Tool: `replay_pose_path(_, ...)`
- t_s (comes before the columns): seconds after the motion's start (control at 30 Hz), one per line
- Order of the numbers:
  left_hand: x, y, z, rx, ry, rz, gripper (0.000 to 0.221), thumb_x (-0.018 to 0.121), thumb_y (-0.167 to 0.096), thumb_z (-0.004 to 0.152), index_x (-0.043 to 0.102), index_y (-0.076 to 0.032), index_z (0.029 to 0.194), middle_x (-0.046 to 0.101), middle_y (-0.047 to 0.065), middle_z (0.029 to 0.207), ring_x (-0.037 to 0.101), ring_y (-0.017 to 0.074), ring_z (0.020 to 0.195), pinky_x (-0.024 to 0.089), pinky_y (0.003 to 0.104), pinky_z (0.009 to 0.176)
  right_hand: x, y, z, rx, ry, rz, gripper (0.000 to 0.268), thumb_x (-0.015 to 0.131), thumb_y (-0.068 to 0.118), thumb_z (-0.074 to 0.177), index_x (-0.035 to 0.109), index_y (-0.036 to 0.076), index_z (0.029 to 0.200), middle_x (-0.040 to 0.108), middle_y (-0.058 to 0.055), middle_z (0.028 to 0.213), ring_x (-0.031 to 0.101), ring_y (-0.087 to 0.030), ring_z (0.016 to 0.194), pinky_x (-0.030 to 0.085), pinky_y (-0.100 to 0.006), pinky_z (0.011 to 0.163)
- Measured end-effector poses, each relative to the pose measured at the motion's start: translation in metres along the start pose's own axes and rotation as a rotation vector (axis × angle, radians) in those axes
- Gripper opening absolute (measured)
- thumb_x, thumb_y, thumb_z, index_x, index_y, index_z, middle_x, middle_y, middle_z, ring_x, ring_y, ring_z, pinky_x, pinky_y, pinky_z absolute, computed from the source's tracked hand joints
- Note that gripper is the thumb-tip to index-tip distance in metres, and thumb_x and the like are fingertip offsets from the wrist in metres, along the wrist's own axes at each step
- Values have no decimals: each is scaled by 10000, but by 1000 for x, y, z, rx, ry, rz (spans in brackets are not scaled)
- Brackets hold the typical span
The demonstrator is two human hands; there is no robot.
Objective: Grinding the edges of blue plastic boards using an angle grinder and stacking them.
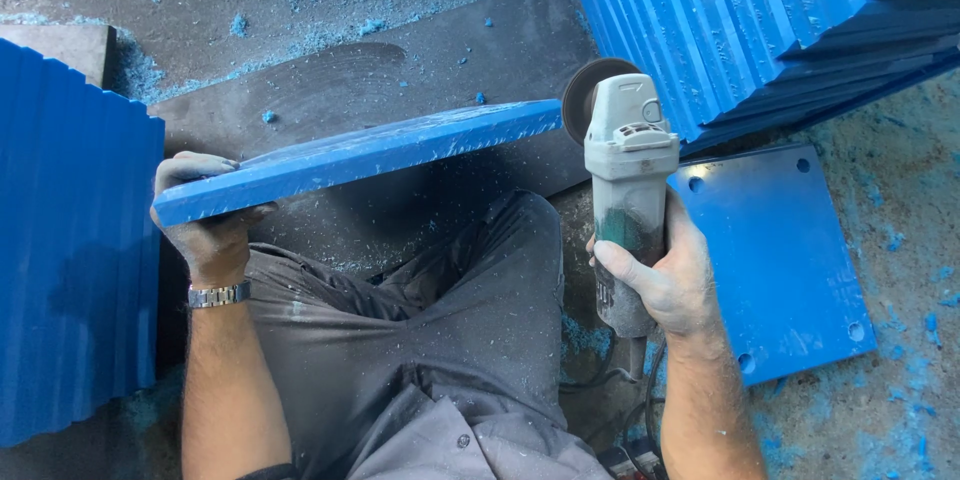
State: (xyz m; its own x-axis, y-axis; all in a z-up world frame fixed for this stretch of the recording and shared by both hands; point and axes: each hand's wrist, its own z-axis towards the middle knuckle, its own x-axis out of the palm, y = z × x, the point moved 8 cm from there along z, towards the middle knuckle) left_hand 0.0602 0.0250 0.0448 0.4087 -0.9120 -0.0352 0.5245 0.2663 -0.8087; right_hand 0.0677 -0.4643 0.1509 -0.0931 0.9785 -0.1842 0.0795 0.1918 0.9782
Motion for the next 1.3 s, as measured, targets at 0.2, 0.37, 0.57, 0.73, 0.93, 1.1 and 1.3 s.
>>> replay_pose_path(0.2,-2,6,-5,-20,-9,-46,557,1027,-274,747,632,-103,1101,705,23,1055,683,97,964,601,263,874,21,14,-5,-155,30,-269,821,828,224,770,459,-55,1448,635,-185,1274,650,-259,1175,556,-415,994)
replay_pose_path(0.37,6,-5,1,9,-11,-18,583,1029,-278,737,620,-95,1110,690,27,1064,665,106,968,598,269,896,19,18,-6,-116,-38,-278,776,812,256,756,502,-28,1408,657,-162,1210,674,-254,1121,576,-413,964)
replay_pose_path(0.57,-3,7,-5,-32,-30,21,537,1032,-224,768,628,-85,1092,689,30,1046,643,101,920,559,262,839,20,15,-10,-91,-58,-259,730,799,222,794,507,-13,1420,665,-140,1203,664,-238,1092,558,-396,972)
replay_pose_path(0.73,5,-9,1,-33,-30,-37,595,1039,-221,682,627,-86,1089,679,21,1053,664,115,978,584,283,899,78,9,-14,-83,75,-203,845,825,201,761,418,2,1474,626,-126,1277,621,-228,1177,513,-392,1031)
replay_pose_path(0.93,5,-10,0,-69,-22,-3,606,1053,-202,678,621,-88,1087,665,13,1063,659,116,990,583,283,915,97,4,-17,-48,178,-128,836,839,181,781,407,1,1473,611,-120,1273,608,-206,1181,510,-395,1025)
replay_pose_path(1.1,7,-18,4,-65,-14,117,631,1063,-192,650,608,-78,1072,643,13,1042,643,112,965,553,261,881,54,-3,-23,110,-19,16,658,779,157,791,490,-3,1361,679,-129,1052,725,-211,880,613,-369,800)
replay_pose_path(1.3,10,-24,8,-52,-14,80,668,1066,-185,624,604,-88,1097,635,7,1026,626,108,940,537,256,857,73,-2,-31,90,-42,-97,662,785,147,789,497,-8,1364,681,-131,1080,710,-204,895,607,-363,812)
